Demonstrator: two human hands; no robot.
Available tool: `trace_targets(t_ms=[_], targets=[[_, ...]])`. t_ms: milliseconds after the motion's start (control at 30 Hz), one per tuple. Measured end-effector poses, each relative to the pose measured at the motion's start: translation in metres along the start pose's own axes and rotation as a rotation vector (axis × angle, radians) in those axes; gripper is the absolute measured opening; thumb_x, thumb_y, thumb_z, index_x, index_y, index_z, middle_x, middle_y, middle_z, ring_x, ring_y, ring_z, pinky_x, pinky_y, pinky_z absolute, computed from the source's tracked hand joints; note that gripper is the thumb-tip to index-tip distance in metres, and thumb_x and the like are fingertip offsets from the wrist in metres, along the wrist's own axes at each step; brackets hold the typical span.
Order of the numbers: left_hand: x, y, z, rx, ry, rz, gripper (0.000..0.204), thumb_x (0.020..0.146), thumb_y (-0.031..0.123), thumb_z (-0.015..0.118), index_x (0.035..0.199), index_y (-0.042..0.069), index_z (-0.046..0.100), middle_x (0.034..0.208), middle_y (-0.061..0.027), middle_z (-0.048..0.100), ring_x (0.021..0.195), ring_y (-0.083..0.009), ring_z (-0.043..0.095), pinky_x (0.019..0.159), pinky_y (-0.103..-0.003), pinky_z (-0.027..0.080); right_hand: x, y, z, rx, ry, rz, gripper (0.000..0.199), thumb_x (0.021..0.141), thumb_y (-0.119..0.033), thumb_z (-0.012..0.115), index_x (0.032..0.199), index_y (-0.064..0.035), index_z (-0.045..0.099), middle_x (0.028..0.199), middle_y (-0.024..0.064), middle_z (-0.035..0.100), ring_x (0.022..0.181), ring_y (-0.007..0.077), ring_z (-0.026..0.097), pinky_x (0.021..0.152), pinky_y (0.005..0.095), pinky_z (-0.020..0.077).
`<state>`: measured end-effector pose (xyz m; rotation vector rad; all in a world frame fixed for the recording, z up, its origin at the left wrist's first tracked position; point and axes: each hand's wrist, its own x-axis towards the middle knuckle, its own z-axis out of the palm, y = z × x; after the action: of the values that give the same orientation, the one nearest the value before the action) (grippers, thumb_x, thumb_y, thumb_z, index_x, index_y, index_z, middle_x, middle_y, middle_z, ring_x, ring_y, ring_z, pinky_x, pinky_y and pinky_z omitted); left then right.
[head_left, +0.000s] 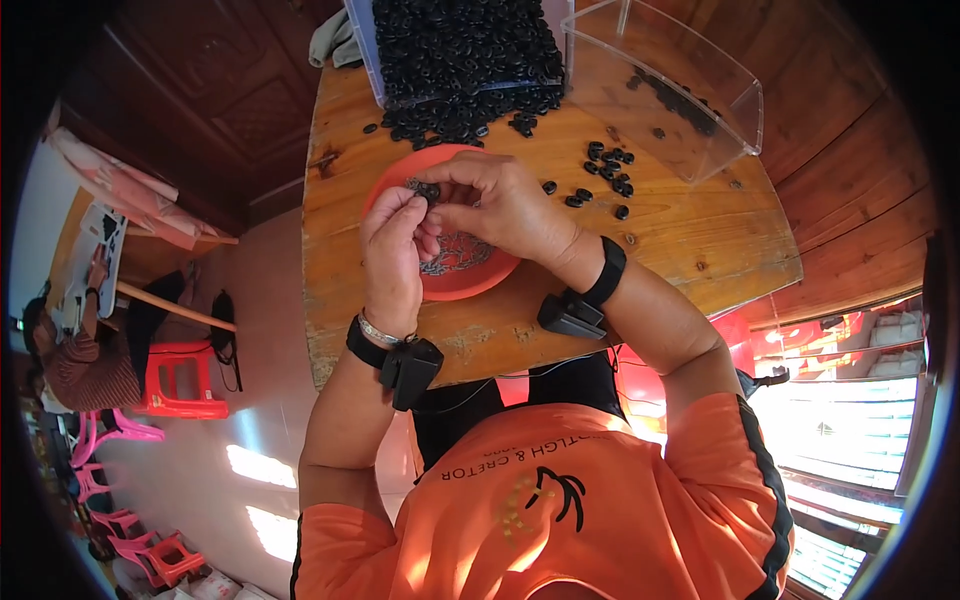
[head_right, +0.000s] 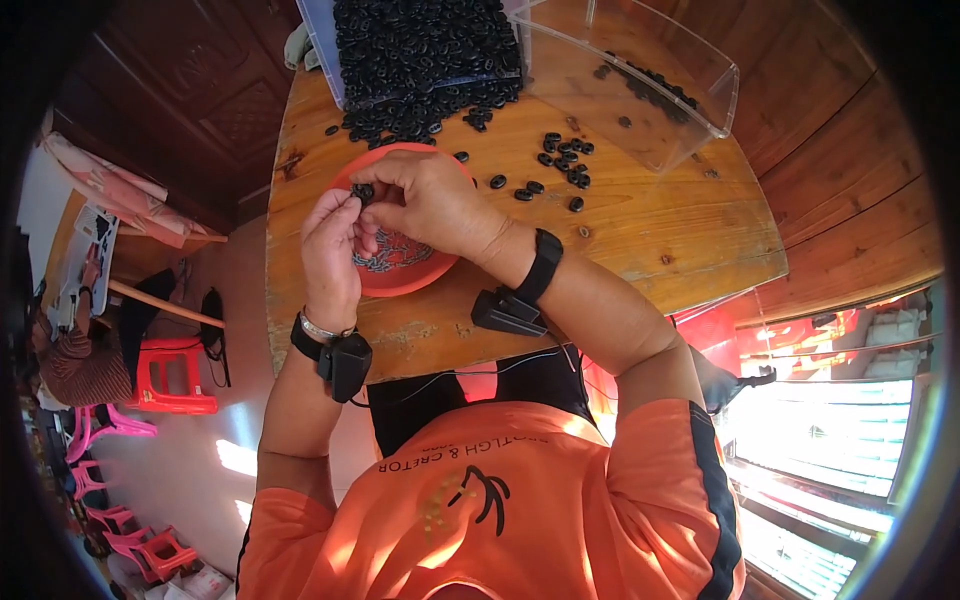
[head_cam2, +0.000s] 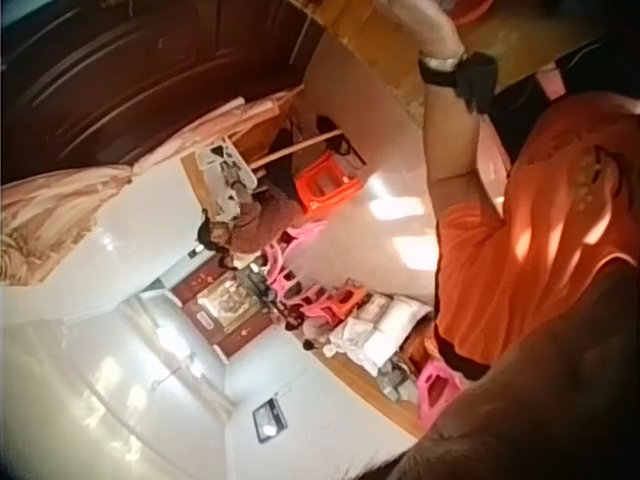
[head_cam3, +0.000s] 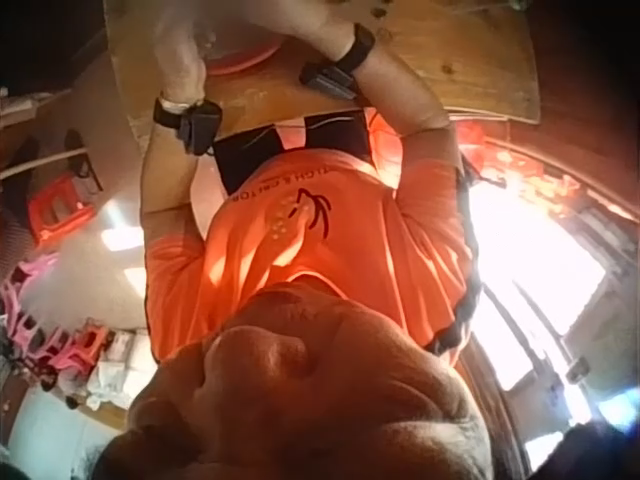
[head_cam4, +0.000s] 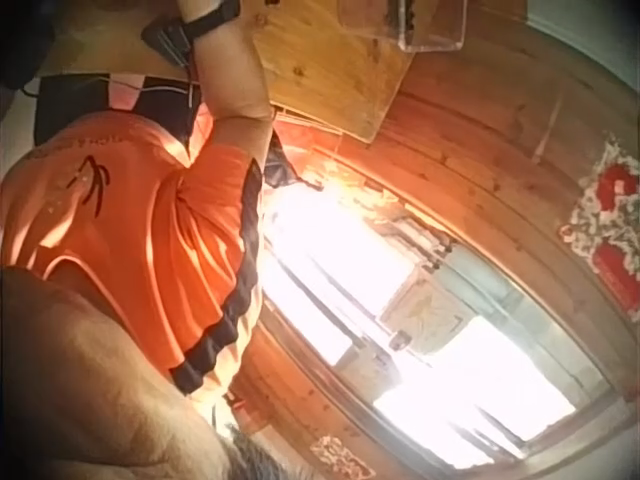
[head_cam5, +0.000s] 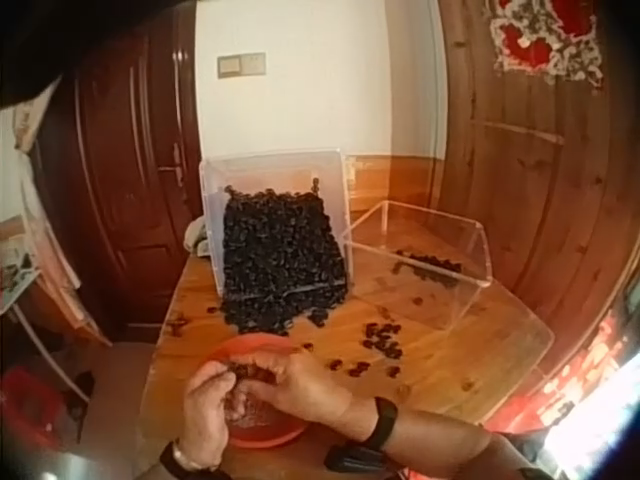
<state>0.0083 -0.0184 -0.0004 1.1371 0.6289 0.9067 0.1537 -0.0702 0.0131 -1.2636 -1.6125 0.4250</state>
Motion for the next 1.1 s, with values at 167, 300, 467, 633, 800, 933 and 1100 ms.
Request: trace_targets(t_ms=[167, 300, 467, 633, 800, 933, 1100], targets=[[0.001, -0.002, 0.000, -0.011, -0.024, -0.008, 0.011, 0.089, 0.014, 0.050, 0.083, 0.006, 0.055, 0.066, -0.0005, 0.054, 0.052, -0.0054, 0.046, 0.045, -0.018, 0.036, 0.000, -0.002, 0.003, -0.124, 0.091, -0.094, 0.031, 0.073, -0.003, 0.071, 0.103, -0.0020, 0.064, 0.079, 0.0078, 0.065, 0.066, 0.0115, 0.063, 0.060, 0.0250, 0.0512], [0.000, 0.001, 0.000, 0.101, -0.044, 0.056, 0.012, 0.090, 0.014, 0.050, 0.084, 0.005, 0.055, 0.066, -0.0001, 0.054, 0.053, -0.0048, 0.046, 0.047, -0.018, 0.037, 0.000, -0.009, 0.000, -0.029, 0.064, -0.016, 0.029, 0.075, -0.002, 0.068, 0.104, -0.0022, 0.064, 0.078, 0.0057, 0.064, 0.067, 0.0103, 0.061, 0.062, 0.0235, 0.0501], [-0.003, 0.009, 0.002, 0.408, -0.105, 0.229, 0.014, 0.091, 0.014, 0.050, 0.085, 0.002, 0.052, 0.067, -0.0013, 0.054, 0.058, -0.0061, 0.048, 0.052, -0.020, 0.039, 0.005, -0.006, -0.017, 0.467, -0.088, 0.152, 0.029, 0.079, 0.001, 0.065, 0.108, -0.0024, 0.063, 0.076, 0.0013, 0.061, 0.067, 0.0069, 0.057, 0.065, 0.0211, 0.0473], [-0.008, 0.018, 0.012, 0.546, -0.159, 0.546, 0.014, 0.092, 0.013, 0.048, 0.097, 0.001, 0.049, 0.075, -0.0076, 0.058, 0.063, -0.0151, 0.055, 0.058, -0.030, 0.045, 0.007, -0.002, -0.026, 0.737, -0.189, 0.180, 0.029, 0.078, 0.000, 0.067, 0.107, -0.0023, 0.064, 0.074, -0.0008, 0.057, 0.064, 0.0067, 0.057, 0.063, 0.0206, 0.0489], [-0.007, 0.016, 0.007, 0.807, -0.127, 0.710, 0.018, 0.090, 0.014, 0.051, 0.100, 0.001, 0.048, 0.074, -0.0109, 0.057, 0.063, -0.0224, 0.056, 0.059, -0.034, 0.046, 0.006, -0.009, -0.034, 0.708, -0.264, 0.196, 0.033, 0.082, 0.001, 0.061, 0.115, -0.0016, 0.061, 0.073, -0.0005, 0.059, 0.063, 0.0059, 0.052, 0.063, 0.0205, 0.0449], [-0.010, 0.016, 0.005, 0.970, -0.088, 0.862, 0.022, 0.091, 0.018, 0.050, 0.102, 0.000, 0.050, 0.073, -0.0113, 0.058, 0.063, -0.0210, 0.057, 0.059, -0.033, 0.045, 0.004, -0.012, -0.038, 0.729, -0.288, 0.150, 0.033, 0.082, 0.000, 0.063, 0.115, -0.0018, 0.062, 0.074, 0.0001, 0.060, 0.063, 0.0060, 0.052, 0.063, 0.0205, 0.0451], [-0.012, 0.014, 0.000, 1.007, -0.062, 0.909, 0.021, 0.090, 0.017, 0.052, 0.101, 0.000, 0.052, 0.074, -0.0110, 0.059, 0.063, -0.0212, 0.057, 0.059, -0.033, 0.046, 0.003, -0.016, -0.037, 0.737, -0.329, 0.146, 0.032, 0.082, 0.000, 0.063, 0.114, -0.0019, 0.063, 0.077, 0.0012, 0.063, 0.064, 0.0065, 0.053, 0.065, 0.0205, 0.0459]])
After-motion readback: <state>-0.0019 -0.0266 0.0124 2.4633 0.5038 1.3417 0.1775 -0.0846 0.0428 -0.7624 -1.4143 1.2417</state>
